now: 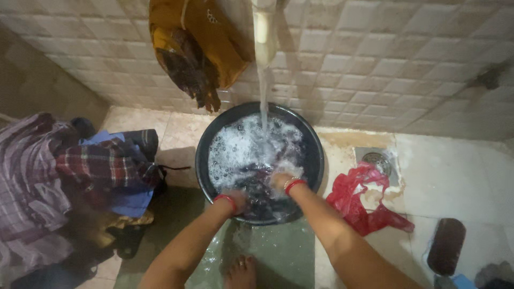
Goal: The person washes clothes by hand in a bathroom. They scrub a red garment and a dark garment with soap and a brush, rinse them under running water, and place them aside.
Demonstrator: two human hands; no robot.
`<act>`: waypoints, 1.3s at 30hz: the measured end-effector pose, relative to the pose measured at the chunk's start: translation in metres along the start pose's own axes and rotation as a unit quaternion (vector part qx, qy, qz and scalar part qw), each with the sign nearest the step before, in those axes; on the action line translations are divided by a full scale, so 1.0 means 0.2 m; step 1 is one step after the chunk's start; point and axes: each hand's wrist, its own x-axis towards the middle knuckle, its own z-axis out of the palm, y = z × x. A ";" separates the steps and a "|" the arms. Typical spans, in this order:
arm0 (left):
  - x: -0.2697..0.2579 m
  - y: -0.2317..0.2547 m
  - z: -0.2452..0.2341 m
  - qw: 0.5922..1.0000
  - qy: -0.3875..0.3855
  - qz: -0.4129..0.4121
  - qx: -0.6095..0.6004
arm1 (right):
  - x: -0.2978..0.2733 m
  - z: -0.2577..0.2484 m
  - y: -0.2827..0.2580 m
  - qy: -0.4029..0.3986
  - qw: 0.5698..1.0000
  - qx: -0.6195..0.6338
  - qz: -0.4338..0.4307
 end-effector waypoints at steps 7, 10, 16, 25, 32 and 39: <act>0.01 0.02 -0.01 0.998 0.012 -0.016 0.056 | -0.22 -0.24 -0.18 -0.067 0.996 0.014 -0.061; -0.05 0.04 -0.07 0.998 0.062 -0.022 -0.025 | -0.44 -0.51 -0.23 -0.085 0.985 0.103 -0.109; -0.23 0.11 -0.14 0.873 0.386 0.088 -0.284 | -0.77 -1.01 -0.22 0.307 0.910 0.226 -0.165; -0.20 0.34 -0.32 0.546 0.374 0.280 -0.695 | -1.12 -1.16 -0.36 0.396 0.784 0.388 -0.280; -0.84 0.08 -0.53 0.624 0.605 0.115 -0.482 | -1.03 -0.57 -0.07 0.374 0.903 0.197 -0.079; -1.69 -0.44 -1.01 0.550 0.815 -0.181 0.001 | -0.99 -0.23 0.03 0.261 0.958 0.116 -0.041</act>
